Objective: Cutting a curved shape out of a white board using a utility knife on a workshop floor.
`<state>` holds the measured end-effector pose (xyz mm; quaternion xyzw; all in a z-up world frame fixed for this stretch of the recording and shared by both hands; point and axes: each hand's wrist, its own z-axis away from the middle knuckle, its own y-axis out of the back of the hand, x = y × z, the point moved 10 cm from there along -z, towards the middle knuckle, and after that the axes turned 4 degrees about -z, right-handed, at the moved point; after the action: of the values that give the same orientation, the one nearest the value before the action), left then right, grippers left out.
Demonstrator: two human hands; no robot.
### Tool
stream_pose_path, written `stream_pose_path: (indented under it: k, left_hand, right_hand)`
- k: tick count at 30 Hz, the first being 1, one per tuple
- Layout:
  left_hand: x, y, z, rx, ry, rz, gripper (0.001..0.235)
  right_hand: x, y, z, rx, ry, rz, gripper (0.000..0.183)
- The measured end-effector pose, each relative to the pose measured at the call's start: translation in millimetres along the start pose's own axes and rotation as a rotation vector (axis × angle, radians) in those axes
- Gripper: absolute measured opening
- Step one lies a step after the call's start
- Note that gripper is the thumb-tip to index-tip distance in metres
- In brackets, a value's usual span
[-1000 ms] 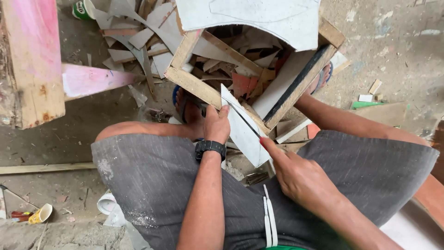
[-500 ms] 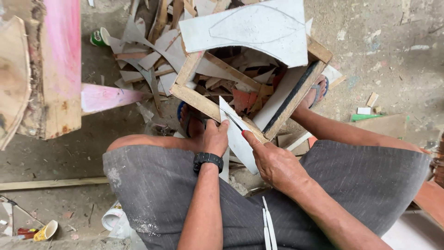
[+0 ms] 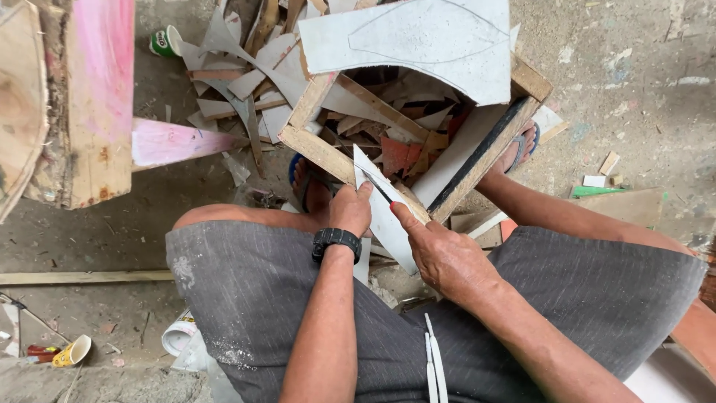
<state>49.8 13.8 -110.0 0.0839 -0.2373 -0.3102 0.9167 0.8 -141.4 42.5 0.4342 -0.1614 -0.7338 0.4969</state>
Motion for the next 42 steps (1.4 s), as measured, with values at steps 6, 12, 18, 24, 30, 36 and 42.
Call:
stream_pose_path:
  k: [6,12,18,24,30,36,42]
  left_hand:
    - [3.6,1.6,5.3,-0.041,0.033,0.076,0.058]
    - [4.3,3.8,9.3,-0.033,0.039,0.085,0.058]
    - [6.9,6.8,14.7,-0.027,0.055,0.091,0.057]
    - [21.3,11.6,34.5,0.0,0.115,0.048,0.049]
    - [24.0,12.4,39.4,-0.045,0.089,0.055,0.047]
    - [21.3,13.0,39.1,-0.003,0.144,0.107,0.055]
    - [18.0,11.3,36.2,0.012,0.166,0.135,0.048]
  right_hand:
    - [-12.5,15.9,-0.5,-0.104,-0.081,-0.103,0.056]
    - [-20.0,26.4,7.4,-0.1,-0.103,-0.094,0.057]
    - [-11.0,17.5,9.5,-0.087,-0.093,-0.132,0.056]
    - [3.9,15.5,58.6,-0.175,-0.101,0.072,0.076]
    - [-1.9,29.7,82.4,-0.034,0.049,0.251,0.07]
    - [-5.8,17.5,20.5,-0.137,-0.036,0.045,0.073]
    - [-19.1,13.1,2.3,-0.203,-0.076,-0.01,0.073]
